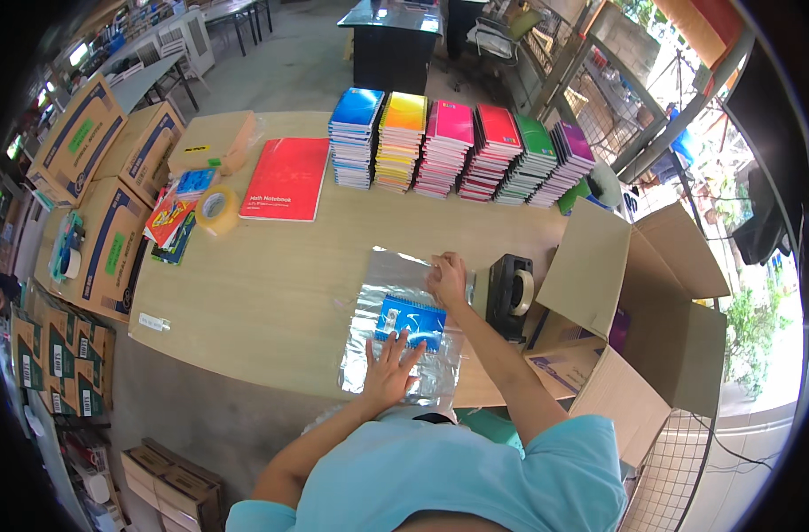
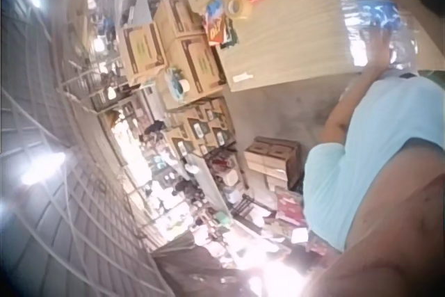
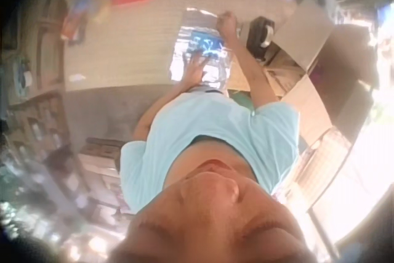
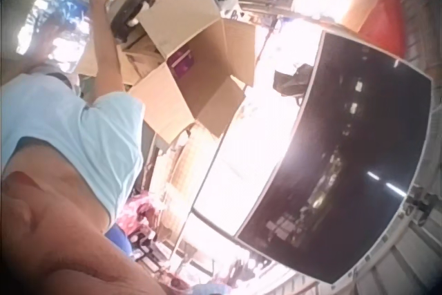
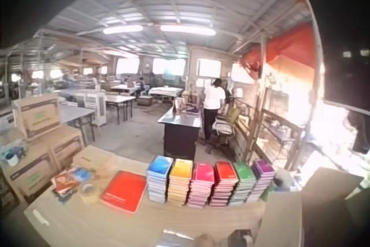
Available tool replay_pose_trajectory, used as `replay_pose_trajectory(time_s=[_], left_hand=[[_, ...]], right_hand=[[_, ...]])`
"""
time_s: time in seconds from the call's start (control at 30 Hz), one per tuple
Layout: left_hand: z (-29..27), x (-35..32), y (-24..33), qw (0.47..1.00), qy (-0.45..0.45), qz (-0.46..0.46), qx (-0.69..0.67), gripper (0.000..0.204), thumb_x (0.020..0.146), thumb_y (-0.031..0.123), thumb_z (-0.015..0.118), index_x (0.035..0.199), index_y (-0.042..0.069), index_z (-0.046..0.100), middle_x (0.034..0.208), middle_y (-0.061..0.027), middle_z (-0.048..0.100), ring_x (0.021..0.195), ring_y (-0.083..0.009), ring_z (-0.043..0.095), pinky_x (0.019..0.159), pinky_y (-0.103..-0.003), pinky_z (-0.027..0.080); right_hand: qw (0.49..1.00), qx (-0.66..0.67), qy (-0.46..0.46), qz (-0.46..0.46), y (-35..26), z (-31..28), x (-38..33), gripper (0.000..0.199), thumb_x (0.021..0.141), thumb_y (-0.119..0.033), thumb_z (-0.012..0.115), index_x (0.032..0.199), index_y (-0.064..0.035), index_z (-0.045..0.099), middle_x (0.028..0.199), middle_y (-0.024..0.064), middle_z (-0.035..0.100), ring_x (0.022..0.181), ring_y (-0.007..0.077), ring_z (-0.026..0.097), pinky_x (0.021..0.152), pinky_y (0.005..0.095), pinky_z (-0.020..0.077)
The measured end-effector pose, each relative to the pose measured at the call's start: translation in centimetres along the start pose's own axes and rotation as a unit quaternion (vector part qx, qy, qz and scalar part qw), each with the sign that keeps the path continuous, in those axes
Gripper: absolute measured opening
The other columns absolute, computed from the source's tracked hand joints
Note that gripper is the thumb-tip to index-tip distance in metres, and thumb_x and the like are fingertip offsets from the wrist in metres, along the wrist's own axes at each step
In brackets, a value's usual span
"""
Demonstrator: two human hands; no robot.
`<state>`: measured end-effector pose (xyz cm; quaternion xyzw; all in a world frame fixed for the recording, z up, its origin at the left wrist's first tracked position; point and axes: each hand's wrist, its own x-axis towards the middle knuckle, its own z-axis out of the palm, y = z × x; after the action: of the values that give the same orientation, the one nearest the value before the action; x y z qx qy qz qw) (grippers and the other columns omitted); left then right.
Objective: The person places stacks of notebooks into silver foil pouches, seals the pouches using adhesive tape from a dispenser, and places the sealed pouches into a cardboard box.
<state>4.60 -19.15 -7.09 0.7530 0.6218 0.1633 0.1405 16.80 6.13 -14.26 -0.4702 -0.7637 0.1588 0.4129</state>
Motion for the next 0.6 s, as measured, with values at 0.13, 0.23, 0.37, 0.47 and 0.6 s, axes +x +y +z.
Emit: replay_pose_trajectory(time_s=[0.13,0.23,0.37,0.47,0.6], left_hand=[[0.2,-0.1,0.1,1.0,0.008,0.006,-0.006,0.084,0.078,0.032,0.076,0.151,0.026,0.034,0.156,-0.0174,0.024,0.142,-0.0391,0.027,0.102,-0.076,0.022],[0.1,-0.1,0.0,1.0,0.008,0.008,-0.009,0.085,0.078,0.031,0.076,0.152,0.026,0.033,0.157,-0.0175,0.024,0.142,-0.0391,0.027,0.101,-0.077,0.023],[0.2,-0.1,0.1,1.0,0.003,0.007,-0.009,0.085,0.079,0.03,0.076,0.152,0.026,0.033,0.157,-0.0173,0.023,0.142,-0.0391,0.028,0.101,-0.077,0.023],[0.3,-0.2,0.0,1.0,0.018,0.009,0.002,0.085,0.079,0.03,0.076,0.152,0.026,0.032,0.157,-0.0172,0.023,0.142,-0.0392,0.028,0.101,-0.077,0.024],[0.7,-0.3,-0.2,1.0,0.016,0.003,0.0,0.085,0.079,0.03,0.076,0.152,0.027,0.032,0.157,-0.0168,0.024,0.142,-0.0386,0.028,0.101,-0.077,0.023]], right_hand=[[0.997,-0.02,-0.044,-0.065,0.8,-0.2,-0.2,0.017,0.066,-0.002,0.071,0.082,-0.0057,0.068,0.102,0.0097,0.058,0.097,0.0312,0.054,0.084,0.0433,0.0463],[0.989,-0.055,-0.056,-0.123,0.9,0.0,-0.2,0.016,0.066,-0.001,0.073,0.082,-0.0038,0.068,0.105,0.0112,0.058,0.102,0.0321,0.053,0.085,0.0434,0.0474],[0.997,0.049,-0.034,-0.055,1.0,0.1,-1.3,0.015,0.068,0.001,0.074,0.08,-0.0036,0.067,0.115,0.0131,0.06,0.109,0.0344,0.053,0.091,0.043,0.0465],[0.995,0.037,-0.04,-0.084,0.9,-0.3,-1.2,0.013,0.072,0.0,0.073,0.082,-0.0038,0.066,0.119,0.0138,0.061,0.111,0.0347,0.054,0.093,0.0417,0.0466],[0.989,-0.046,-0.064,-0.125,-1.0,-1.7,-0.5,0.014,0.078,-0.01,0.072,0.09,-0.007,0.066,0.117,0.0135,0.063,0.107,0.0337,0.059,0.089,0.041,0.0489]])
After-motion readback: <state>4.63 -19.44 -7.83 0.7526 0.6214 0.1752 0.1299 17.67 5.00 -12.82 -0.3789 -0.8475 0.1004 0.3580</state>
